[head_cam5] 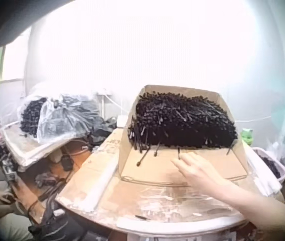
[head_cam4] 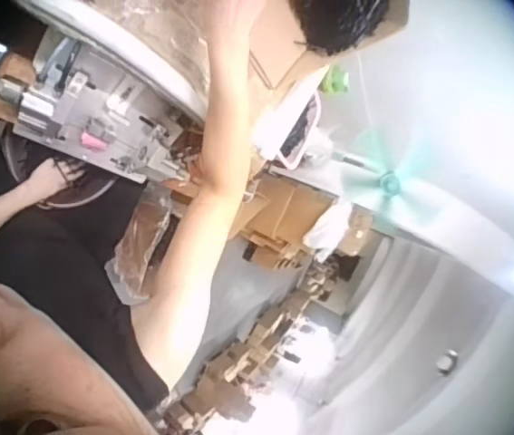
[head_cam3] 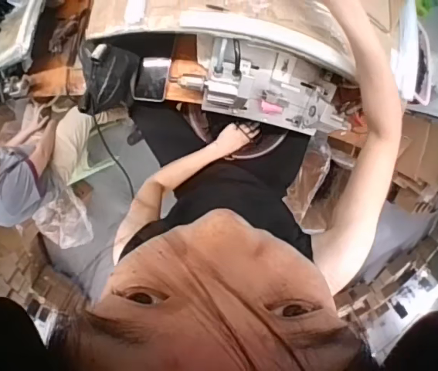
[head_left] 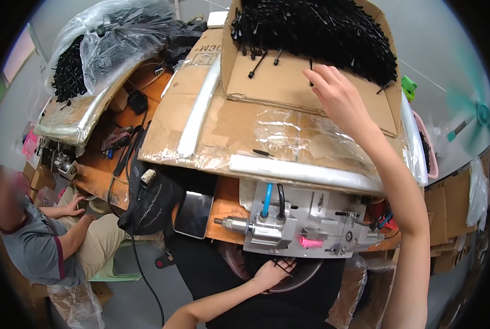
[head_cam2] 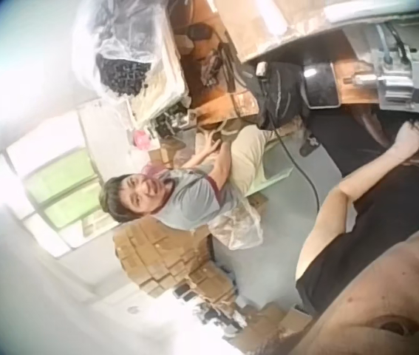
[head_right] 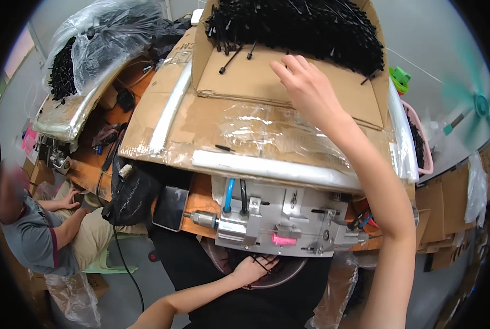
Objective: The person repeatedly picks up black cable ties from a cardboard box and inserts them into a metal jig on a workbench. They manipulate a pink lever on the machine to process each tie individually. A coworker is visible in the background handling a black mesh bag.
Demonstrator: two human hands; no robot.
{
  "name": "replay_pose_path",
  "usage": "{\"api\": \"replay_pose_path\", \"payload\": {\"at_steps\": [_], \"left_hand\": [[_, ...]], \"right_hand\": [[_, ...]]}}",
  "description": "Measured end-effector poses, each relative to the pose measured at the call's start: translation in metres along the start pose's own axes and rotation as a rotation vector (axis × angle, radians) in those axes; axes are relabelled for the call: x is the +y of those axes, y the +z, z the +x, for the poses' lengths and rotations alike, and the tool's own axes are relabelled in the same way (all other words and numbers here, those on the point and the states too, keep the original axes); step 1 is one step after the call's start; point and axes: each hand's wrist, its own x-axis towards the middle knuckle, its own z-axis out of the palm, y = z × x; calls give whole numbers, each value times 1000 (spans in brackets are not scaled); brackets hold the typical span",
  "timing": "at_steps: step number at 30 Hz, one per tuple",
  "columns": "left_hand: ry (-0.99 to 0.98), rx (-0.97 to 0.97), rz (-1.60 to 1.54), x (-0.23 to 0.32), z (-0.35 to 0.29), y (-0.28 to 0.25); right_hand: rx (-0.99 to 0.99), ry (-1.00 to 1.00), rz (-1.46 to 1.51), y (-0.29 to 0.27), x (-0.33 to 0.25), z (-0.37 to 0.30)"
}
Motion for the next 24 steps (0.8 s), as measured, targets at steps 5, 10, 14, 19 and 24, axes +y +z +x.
{"api": "replay_pose_path", "payload": {"at_steps": [5,10,14,19,24], "left_hand": [[-272,101,-326,-17,4,9],[-239,-112,-475,-4,6,-8],[-167,-3,-216,9,4,-12],[-238,-120,-209,30,1,-24],[-247,-175,-80,34,6,-48]], "right_hand": [[-73,-236,-495,59,18,52],[-68,-316,-451,97,17,104],[-73,-375,-280,113,22,123],[-176,-464,-142,100,35,109],[-205,-381,240,54,21,48]]}}
